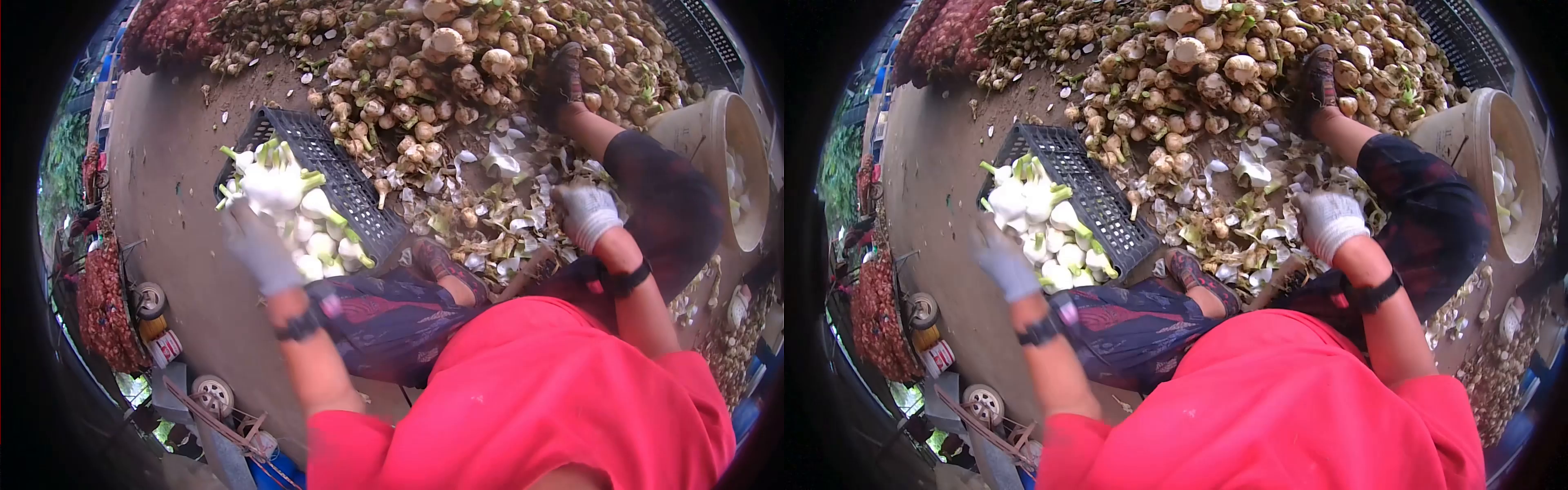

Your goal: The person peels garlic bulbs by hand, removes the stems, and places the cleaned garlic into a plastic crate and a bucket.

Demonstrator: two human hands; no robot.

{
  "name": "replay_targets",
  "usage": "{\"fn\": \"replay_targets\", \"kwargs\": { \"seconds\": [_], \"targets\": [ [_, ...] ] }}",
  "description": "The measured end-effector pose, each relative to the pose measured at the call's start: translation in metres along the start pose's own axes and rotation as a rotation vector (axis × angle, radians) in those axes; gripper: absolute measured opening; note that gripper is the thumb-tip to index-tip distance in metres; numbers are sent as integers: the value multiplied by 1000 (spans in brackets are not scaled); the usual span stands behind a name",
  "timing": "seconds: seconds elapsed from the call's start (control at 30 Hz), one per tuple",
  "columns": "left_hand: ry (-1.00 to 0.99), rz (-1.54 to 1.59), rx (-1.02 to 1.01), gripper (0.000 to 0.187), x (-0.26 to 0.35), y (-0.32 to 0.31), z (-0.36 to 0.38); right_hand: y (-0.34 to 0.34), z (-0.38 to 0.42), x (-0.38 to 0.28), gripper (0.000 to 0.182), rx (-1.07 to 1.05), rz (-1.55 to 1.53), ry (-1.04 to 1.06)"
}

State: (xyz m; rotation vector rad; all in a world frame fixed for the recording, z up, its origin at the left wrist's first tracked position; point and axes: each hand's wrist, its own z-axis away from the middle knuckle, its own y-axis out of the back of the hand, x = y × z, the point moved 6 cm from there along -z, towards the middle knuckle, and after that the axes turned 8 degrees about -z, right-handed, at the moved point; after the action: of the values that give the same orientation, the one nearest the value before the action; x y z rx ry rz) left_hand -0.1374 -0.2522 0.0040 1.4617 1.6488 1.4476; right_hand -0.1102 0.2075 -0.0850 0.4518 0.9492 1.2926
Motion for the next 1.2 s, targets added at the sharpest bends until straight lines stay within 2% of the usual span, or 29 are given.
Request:
{"fn": "replay_targets", "kwargs": {
  "seconds": [0.03, 0.07, 0.13, 0.17, 0.2, 0.27, 0.3, 0.33, 0.37, 0.43, 0.5, 0.57, 0.6, 0.63, 0.7, 0.77, 0.83, 0.9, 0.93, 0.97, 1.0, 1.07, 1.1, 1.17, 1.2],
  "targets": [
    [212, 360, -92, 40, -32, -23, -24, -2, 3, -2, 27, 24, -25, 23],
    [210, 359, -95, 40, -30, -35, -37, -2, 2, -7, 25, -5, -54, 3],
    [-188, -827, -289, 48, -11, -72, -56, -7, -3, -12, 28, -7, -81, -4],
    [-330, -689, -87, 54, -3, -89, -58, -8, -8, -11, 28, -10, -86, -18],
    [-410, -532, -92, 54, 45, -91, -54, -10, -12, -14, 29, -3, -110, -3],
    [-583, -12, -209, 46, 132, -127, -28, -19, -17, -13, 33, 18, -146, 48],
    [-573, -8, -451, 40, 171, -148, -2, -23, -21, -15, 33, -34, -155, 25],
    [-676, -89, -443, 40, 184, -191, 31, -27, -24, -16, 33, -23, -158, 58],
    [-791, -389, -672, 39, 196, -238, 59, -33, -26, -17, 32, -8, -163, 94],
    [-856, -747, -994, 37, 156, -368, 123, -39, -27, -18, 28, -54, -173, 82],
    [-542, -643, -1138, 32, 154, -377, 113, -28, -22, -22, 27, -59, -165, 55],
    [-452, -590, -1159, 30, 167, -329, 98, -32, -14, -9, 29, 49, -407, 92],
    [-432, -463, -1131, 34, 163, -318, 93, -29, -11, -2, 30, 168, -544, 133],
    [-379, -320, -1052, 38, 166, -295, 89, -23, -16, 0, 30, 191, -553, 147],
    [-48, 376, -977, 39, 155, -252, 99, -17, -22, 11, 35, 309, -984, 4],
    [282, 903, -1082, 38, 174, -181, 116, -13, -21, -5, 39, 80, -1623, -71],
    [-11, 1043, -1099, 47, 207, -109, 131, -2, -10, -32, 47, -64, -1435, 66],
    [-475, 809, -904, 54, 207, -82, 157, -3, 8, -57, 48, 26, -1342, 227],
    [-177, 1212, -964, 54, 219, -60, 162, -1, 14, -60, 48, 198, -1177, 341],
    [144, 1603, -989, 54, 233, -41, 167, 0, 21, -56, 48, 206, -1172, 361],
    [125, 1603, -974, 54, 241, -33, 171, 6, 31, -59, 48, 47, -1282, 325],
    [124, 1143, -654, 64, 232, -21, 168, 10, 46, -64, 46, -240, -1443, 289],
    [114, 1144, -646, 64, 230, -18, 170, 18, 54, -61, 42, -262, -1554, 289],
    [-412, 745, -454, 66, 240, 0, 170, 23, 64, -54, 39, -226, -1624, 230],
    [-680, 561, -293, 70, 252, 12, 172, 22, 65, -52, 37, -166, -1551, 234]
  ]
}}
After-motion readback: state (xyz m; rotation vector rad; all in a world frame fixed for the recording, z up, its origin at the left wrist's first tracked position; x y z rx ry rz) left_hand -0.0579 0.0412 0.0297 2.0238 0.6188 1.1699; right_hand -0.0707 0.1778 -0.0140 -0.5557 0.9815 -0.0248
